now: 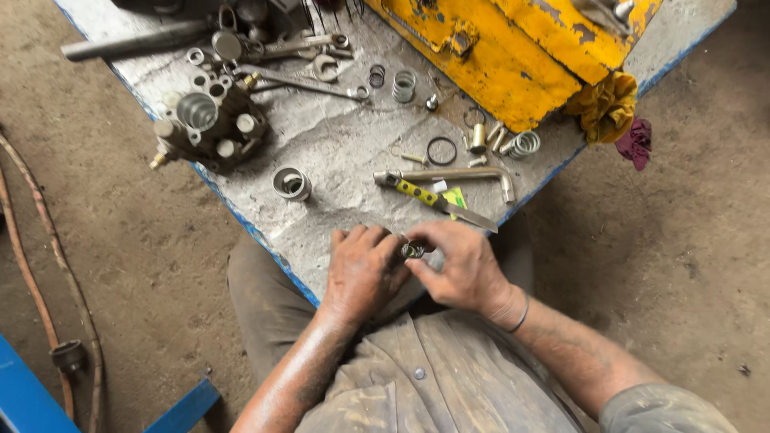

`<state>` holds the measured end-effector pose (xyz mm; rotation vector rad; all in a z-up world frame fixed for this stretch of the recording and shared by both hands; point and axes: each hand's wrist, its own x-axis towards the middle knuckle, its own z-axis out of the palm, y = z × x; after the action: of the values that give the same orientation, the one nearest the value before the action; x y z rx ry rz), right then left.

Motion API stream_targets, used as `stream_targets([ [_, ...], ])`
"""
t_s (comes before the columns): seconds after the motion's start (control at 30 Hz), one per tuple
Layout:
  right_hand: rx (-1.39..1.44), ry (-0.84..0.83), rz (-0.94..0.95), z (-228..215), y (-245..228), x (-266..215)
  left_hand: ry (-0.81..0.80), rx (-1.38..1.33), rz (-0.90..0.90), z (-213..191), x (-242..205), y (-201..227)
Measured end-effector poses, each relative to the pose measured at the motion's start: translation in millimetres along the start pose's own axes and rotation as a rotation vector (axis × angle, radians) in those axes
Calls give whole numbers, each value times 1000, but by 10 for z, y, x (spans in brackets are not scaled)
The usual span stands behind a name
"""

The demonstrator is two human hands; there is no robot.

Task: The person assembles small mechanical components, including springs, washers, and cylindrical metal parts, on a workbench. They handle each piece individually, fitting them together by hand and occasionally using a small tube of lubricant.

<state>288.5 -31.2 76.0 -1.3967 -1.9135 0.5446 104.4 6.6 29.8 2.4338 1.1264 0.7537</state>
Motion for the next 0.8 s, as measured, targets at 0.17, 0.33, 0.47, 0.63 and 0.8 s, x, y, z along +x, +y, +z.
stream_targets([
  [0.17,-112,9,-81,132,48,-128,32,-10,1,10,-47,-39],
  [0.33,-92,-26,-4,194,212,-117,-10,35,-9,-84,-9,7],
  [0.47,-122,-25,9,233,253,-194,-54,14,6,-208,-24,9],
  [0.63,-129,-19,33,283,274,-226,-92,-19,-22,-220,-52,32],
  [0.8,-104,-20,11,226,220,-179,-82,-46,-48,-202,-89,37],
])
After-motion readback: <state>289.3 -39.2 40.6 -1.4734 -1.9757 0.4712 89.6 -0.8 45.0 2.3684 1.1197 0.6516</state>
